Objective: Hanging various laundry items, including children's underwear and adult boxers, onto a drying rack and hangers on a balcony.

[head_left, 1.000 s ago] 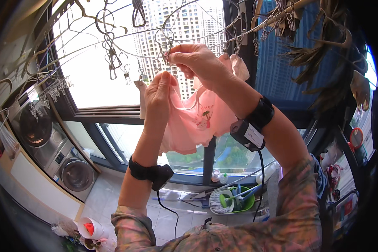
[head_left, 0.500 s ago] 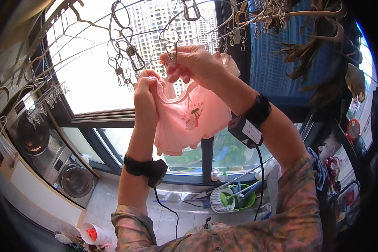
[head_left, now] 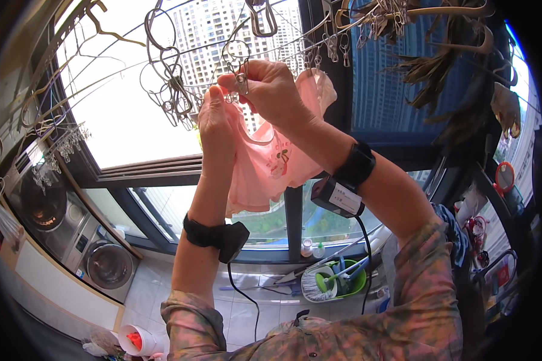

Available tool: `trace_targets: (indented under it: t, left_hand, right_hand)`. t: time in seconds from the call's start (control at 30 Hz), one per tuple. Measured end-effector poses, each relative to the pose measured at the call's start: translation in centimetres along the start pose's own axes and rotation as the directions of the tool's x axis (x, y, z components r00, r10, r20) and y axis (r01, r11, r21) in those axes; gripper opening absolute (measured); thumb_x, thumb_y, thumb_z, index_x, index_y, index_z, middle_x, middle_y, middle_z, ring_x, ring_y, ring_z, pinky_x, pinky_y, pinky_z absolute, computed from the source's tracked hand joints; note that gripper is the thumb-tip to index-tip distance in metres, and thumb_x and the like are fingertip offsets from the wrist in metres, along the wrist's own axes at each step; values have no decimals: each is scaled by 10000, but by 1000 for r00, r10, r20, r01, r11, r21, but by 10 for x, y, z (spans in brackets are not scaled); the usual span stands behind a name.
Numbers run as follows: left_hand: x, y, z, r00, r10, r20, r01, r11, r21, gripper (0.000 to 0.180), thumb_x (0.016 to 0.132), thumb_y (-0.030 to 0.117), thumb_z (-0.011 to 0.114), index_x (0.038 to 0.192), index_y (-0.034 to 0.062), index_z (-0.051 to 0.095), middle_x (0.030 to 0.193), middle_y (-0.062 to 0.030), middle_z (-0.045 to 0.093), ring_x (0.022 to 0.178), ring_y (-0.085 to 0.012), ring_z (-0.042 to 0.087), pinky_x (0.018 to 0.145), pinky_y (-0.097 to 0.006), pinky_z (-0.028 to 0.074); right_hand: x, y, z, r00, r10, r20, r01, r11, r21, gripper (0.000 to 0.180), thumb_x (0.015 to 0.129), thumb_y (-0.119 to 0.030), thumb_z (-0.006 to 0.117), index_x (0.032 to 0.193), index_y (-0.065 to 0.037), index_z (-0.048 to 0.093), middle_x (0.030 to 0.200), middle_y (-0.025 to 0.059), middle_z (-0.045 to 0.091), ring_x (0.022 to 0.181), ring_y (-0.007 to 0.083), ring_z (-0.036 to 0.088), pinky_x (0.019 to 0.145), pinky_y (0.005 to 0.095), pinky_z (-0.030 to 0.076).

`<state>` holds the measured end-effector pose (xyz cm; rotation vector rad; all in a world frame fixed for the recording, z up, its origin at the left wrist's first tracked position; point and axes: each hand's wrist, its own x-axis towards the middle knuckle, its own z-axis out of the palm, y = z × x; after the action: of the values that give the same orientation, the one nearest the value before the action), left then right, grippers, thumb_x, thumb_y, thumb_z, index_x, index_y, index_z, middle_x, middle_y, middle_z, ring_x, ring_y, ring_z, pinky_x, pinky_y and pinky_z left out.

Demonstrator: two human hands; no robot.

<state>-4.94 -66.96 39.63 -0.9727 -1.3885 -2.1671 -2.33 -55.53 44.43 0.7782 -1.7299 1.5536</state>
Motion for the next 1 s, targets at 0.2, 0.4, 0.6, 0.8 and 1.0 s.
trace_targets:
  t: [0.2,0.4,0.6,0.8,1.0]
  left_hand:
    - [2,-4,4,1000,-9,-10,9,1000,17,484,1003,467,402,964,19,581,751,-20,545,664,-75,515,593,-214,428]
    - [5,-6,6,999,-35,15,35,999,12,496,991,489,419,879,35,583,749,-13,545,642,-70,501,587,-210,421]
    - [1,-8,15,996,-39,-78,42,999,28,497,991,487,420,871,38,594,765,-16,549,655,-74,496,601,-217,423]
    - [3,-8,15,997,73,-30,-72,997,9,531,993,500,400,990,7,597,871,-51,584,782,-89,549,685,-235,460]
    - [6,-5,20,996,85,-19,-85,996,13,585,1004,496,361,1230,-15,531,1030,-101,595,929,-137,587,808,-267,482]
  right_hand:
    - [0,6,-6,994,-87,-74,75,985,-156,190,817,-162,680,742,14,677,603,59,627,556,89,568,530,275,459]
    - [1,11,-2,991,-79,-104,77,997,-19,203,819,-163,698,738,22,671,584,56,620,535,83,559,507,265,447]
    - [-3,12,-7,984,-121,-131,115,992,-58,217,820,-172,705,721,17,665,588,64,632,531,86,565,506,263,452]
    - [-1,13,-3,984,-97,-150,81,991,-104,221,808,-190,713,728,12,673,583,74,631,533,100,572,512,275,456]
    - [-2,12,-10,985,-124,-119,93,967,-236,236,801,-204,714,720,13,669,592,84,629,547,103,576,526,283,462]
